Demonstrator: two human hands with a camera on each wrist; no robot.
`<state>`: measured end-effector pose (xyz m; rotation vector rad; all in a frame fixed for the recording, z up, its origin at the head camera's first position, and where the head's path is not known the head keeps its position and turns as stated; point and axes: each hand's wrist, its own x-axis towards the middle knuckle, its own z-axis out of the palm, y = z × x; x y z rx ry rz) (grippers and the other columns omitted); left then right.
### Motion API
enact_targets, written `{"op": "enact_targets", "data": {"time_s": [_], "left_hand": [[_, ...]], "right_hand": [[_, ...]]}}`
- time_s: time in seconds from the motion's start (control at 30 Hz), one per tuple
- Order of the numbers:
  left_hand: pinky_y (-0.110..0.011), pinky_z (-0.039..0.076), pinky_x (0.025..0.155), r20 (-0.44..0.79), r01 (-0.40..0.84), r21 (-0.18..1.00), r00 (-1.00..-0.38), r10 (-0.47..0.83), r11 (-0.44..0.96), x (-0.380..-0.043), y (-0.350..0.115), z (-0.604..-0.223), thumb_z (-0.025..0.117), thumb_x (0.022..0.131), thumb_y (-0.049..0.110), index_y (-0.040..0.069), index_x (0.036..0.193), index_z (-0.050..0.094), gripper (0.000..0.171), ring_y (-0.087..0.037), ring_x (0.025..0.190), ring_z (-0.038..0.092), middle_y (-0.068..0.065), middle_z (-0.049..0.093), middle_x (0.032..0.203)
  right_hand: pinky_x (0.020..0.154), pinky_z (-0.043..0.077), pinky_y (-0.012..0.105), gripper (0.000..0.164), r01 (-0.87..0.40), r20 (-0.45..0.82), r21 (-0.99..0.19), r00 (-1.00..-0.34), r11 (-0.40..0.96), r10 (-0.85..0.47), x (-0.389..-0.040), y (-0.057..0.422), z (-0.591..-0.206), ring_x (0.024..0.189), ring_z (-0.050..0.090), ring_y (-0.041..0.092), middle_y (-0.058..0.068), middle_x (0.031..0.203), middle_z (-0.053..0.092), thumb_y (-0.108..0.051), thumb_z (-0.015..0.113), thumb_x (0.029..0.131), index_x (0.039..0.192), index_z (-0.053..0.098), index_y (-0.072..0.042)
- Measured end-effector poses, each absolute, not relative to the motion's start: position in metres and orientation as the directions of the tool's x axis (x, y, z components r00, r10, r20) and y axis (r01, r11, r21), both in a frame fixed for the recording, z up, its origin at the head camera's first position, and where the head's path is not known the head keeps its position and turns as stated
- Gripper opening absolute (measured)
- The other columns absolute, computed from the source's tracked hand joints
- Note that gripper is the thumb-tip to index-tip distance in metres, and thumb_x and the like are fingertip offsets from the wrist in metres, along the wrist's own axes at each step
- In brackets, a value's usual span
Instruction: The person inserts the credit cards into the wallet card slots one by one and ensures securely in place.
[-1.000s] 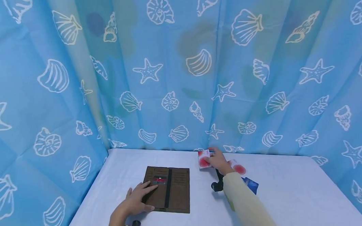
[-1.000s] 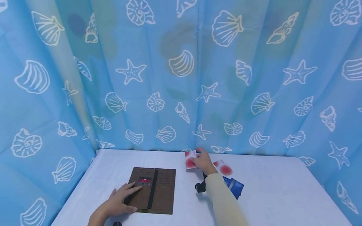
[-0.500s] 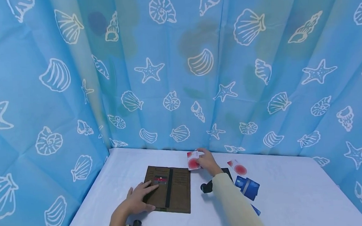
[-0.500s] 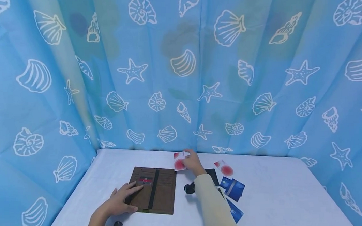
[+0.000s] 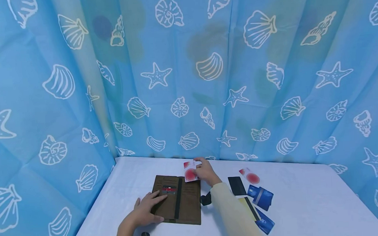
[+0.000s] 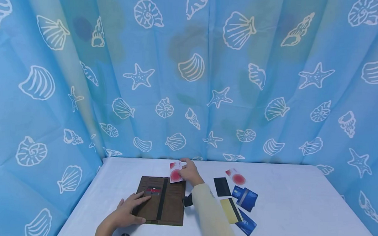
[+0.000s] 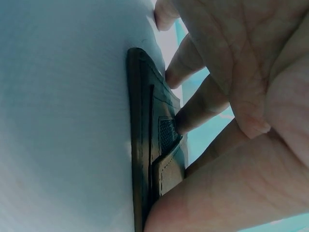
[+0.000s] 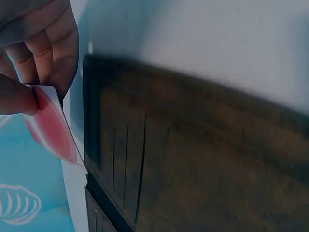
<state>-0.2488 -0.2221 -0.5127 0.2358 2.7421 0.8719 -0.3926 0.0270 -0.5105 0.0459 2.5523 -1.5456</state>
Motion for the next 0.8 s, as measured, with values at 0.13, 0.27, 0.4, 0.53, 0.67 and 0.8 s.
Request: {"op": "enact_targets", "data": {"time_s": [0.13, 0.27, 0.4, 0.53, 0.67, 0.8], "left_hand": [[-0.075, 0.005, 0.114, -0.197, 0.066, 0.585, -0.955, 0.220, 0.808, -0.248, -0.222, -0.513, 0.085, 0.076, 0.025, 0.022, 0.141, 0.055, 0.072, -0.047, 0.145, 0.026, -0.017, 0.039, 0.155], [-0.075, 0.005, 0.115, -0.196, 0.064, 0.579, -0.957, 0.215, 0.813, -0.247, -0.222, -0.511, 0.085, 0.076, 0.025, 0.022, 0.141, 0.055, 0.072, -0.046, 0.145, 0.027, -0.016, 0.039, 0.155], [-0.075, 0.006, 0.114, -0.195, 0.070, 0.582, -0.955, 0.223, 0.810, -0.247, -0.221, -0.510, 0.085, 0.077, 0.025, 0.021, 0.141, 0.055, 0.071, -0.047, 0.145, 0.026, -0.017, 0.040, 0.155], [-0.076, 0.006, 0.114, -0.200, 0.069, 0.580, -0.954, 0.224, 0.811, -0.247, -0.220, -0.511, 0.085, 0.077, 0.025, 0.022, 0.141, 0.055, 0.071, -0.047, 0.145, 0.026, -0.017, 0.040, 0.154], [-0.076, 0.006, 0.114, -0.209, 0.056, 0.572, -0.955, 0.211, 0.819, -0.249, -0.220, -0.511, 0.085, 0.077, 0.026, 0.022, 0.141, 0.055, 0.071, -0.047, 0.145, 0.026, -0.017, 0.040, 0.155], [-0.075, 0.005, 0.114, -0.222, 0.047, 0.566, -0.953, 0.208, 0.823, -0.249, -0.221, -0.511, 0.084, 0.077, 0.027, 0.023, 0.142, 0.055, 0.071, -0.046, 0.145, 0.026, -0.016, 0.039, 0.155]], "right_hand": [[0.090, 0.059, 0.042, 0.052, 0.094, -0.138, -0.880, -0.988, 0.466, -0.063, -0.390, 0.018, -0.512, 0.108, 0.059, 0.028, 0.015, 0.120, 0.060, -0.014, 0.071, 0.089, 0.138, 0.052, -0.015], [0.087, 0.059, 0.040, 0.051, 0.087, -0.139, -0.882, -0.987, 0.463, -0.079, -0.388, 0.009, -0.513, 0.103, 0.058, 0.027, 0.014, 0.115, 0.060, -0.011, 0.069, 0.089, 0.137, 0.052, -0.015], [0.081, 0.059, 0.035, 0.048, 0.078, -0.136, -0.890, -0.986, 0.449, -0.099, -0.386, 0.002, -0.515, 0.098, 0.058, 0.025, 0.013, 0.111, 0.061, -0.010, 0.067, 0.090, 0.135, 0.053, -0.014], [0.078, 0.059, 0.033, 0.048, 0.041, -0.109, -0.908, -0.984, 0.416, -0.142, -0.383, -0.005, -0.517, 0.094, 0.059, 0.024, 0.014, 0.110, 0.060, -0.008, 0.066, 0.090, 0.135, 0.052, -0.011], [0.079, 0.061, 0.035, 0.049, 0.008, -0.090, -0.914, -0.979, 0.407, -0.182, -0.382, -0.013, -0.518, 0.092, 0.060, 0.024, 0.014, 0.109, 0.061, -0.009, 0.068, 0.088, 0.135, 0.052, -0.011], [0.080, 0.061, 0.036, 0.049, -0.010, -0.075, -0.906, -0.980, 0.423, -0.184, -0.380, -0.019, -0.520, 0.091, 0.060, 0.023, 0.012, 0.106, 0.061, -0.011, 0.069, 0.088, 0.134, 0.052, -0.012]]}}
